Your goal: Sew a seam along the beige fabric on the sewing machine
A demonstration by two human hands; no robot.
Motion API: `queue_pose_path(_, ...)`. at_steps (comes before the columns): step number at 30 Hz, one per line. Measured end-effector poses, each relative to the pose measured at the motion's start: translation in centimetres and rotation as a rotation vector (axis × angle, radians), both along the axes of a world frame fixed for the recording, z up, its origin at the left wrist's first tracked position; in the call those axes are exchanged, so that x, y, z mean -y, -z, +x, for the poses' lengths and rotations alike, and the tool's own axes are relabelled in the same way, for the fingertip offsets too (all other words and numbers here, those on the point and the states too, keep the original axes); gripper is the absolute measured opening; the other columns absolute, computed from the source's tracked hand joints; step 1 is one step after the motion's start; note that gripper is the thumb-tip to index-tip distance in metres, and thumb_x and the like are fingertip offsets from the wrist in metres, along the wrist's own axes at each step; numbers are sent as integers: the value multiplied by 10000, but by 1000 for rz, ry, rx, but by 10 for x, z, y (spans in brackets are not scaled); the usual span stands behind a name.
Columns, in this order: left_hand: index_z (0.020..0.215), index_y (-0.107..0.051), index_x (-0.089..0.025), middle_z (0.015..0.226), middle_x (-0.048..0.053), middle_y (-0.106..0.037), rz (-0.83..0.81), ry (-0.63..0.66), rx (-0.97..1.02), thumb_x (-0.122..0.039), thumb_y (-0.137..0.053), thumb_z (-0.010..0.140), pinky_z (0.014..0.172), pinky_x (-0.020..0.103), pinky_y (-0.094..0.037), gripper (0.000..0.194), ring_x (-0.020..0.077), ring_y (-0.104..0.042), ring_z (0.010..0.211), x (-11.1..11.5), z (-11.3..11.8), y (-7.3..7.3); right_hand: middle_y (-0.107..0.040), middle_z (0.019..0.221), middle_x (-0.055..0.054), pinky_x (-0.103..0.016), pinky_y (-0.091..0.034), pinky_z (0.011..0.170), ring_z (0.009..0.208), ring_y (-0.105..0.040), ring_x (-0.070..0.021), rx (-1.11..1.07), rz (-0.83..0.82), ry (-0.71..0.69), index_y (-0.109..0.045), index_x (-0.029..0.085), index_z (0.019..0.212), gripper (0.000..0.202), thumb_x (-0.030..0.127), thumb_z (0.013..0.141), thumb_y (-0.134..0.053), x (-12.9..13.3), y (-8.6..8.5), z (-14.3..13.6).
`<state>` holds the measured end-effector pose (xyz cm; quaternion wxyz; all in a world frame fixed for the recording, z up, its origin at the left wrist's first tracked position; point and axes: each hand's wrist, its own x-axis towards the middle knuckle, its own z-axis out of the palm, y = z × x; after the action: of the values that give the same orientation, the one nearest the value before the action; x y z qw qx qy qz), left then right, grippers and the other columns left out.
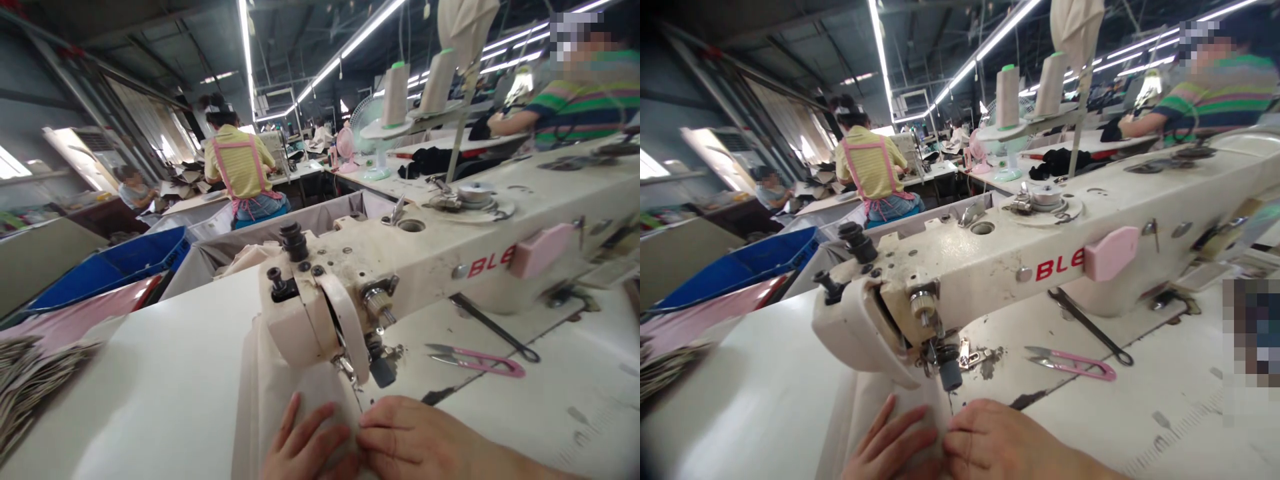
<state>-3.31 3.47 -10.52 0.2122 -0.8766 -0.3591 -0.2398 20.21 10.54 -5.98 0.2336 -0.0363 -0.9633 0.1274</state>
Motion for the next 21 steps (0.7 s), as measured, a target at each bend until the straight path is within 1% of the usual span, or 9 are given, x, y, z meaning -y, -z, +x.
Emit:
queue_pose_path(3,1057,-659,-290,1109,-84,-679,-57,33,-65,-320,-554,892,1190,446,-84,197,171,-479,1242,-7,-6,-13,-706,1065,-137,-320,-494,970,1037,-634,-222,38,47,6,-634,63,1120,337,86,956,-340,-7,-7,-2)
queue_pose_path(5,1118,-631,-277,1165,-77,-656,-122,33,-111,-318,-601,856,1190,410,-45,267,168,-443,1267,-10,-9,-21,-688,1113,-142,-331,-499,965,1061,-624,-222,37,50,51,-633,55,1138,350,78,956,-335,-9,-10,-3)
queue_pose_path(6,1148,-612,-277,1203,-79,-637,-170,24,-114,-314,-599,852,1190,393,-55,299,166,-415,1288,-11,-10,-24,-680,1135,-136,-339,-495,972,1060,-626,-221,35,50,81,-633,59,1145,354,85,960,-333,-10,-11,-3)
queue_pose_path(7,1172,-593,-283,1243,-83,-612,-227,2,-103,-306,-580,859,1188,384,-93,314,166,-379,1314,-12,-11,-26,-672,1155,-127,-349,-487,984,1047,-632,-219,33,51,111,-631,64,1154,356,98,965,-330,-10,-11,-3)
queue_pose_path(9,1197,-565,-303,1301,-85,-571,-352,-68,-54,-289,-527,887,1155,381,-234,312,171,-333,1343,-14,-11,-31,-653,1192,-114,-383,-458,1018,1022,-641,-222,55,57,163,-616,69,1184,353,132,971,-340,-10,-11,-3)
queue_pose_path(11,1198,-562,-313,1312,-57,-566,-454,-132,-13,-266,-488,907,1084,383,-357,304,181,-375,1317,-17,-10,-37,-633,1224,-111,-404,-434,1041,1032,-633,-229,90,57,192,-595,70,1216,352,161,969,-361,-9,-10,-3)
queue_pose_path(13,1222,-553,-307,1314,-15,-567,-508,-148,5,-232,-460,914,1027,363,-422,330,181,-461,1252,-21,-10,-42,-634,1224,-119,-412,-428,1043,1057,-617,-241,118,35,209,-599,68,1214,355,177,966,-369,-8,-10,-4)
queue_pose_path(17,1265,-517,-332,1282,-3,-593,-561,-172,65,-227,-452,914,917,319,-505,373,171,-582,1117,-32,-12,-50,-635,1211,-145,-453,-414,1046,1102,-584,-282,187,-63,204,-596,38,1207,358,172,937,-403,-7,-10,-6)
queue_pose_path(21,1238,-542,-343,1077,2,-697,-604,-224,182,-256,-446,907,859,332,-533,355,176,-664,934,-39,-19,-48,-636,1190,-179,-478,-387,1057,1124,-554,-298,185,-137,190,-574,7,1223,381,136,882,-463,-7,-12,-5)
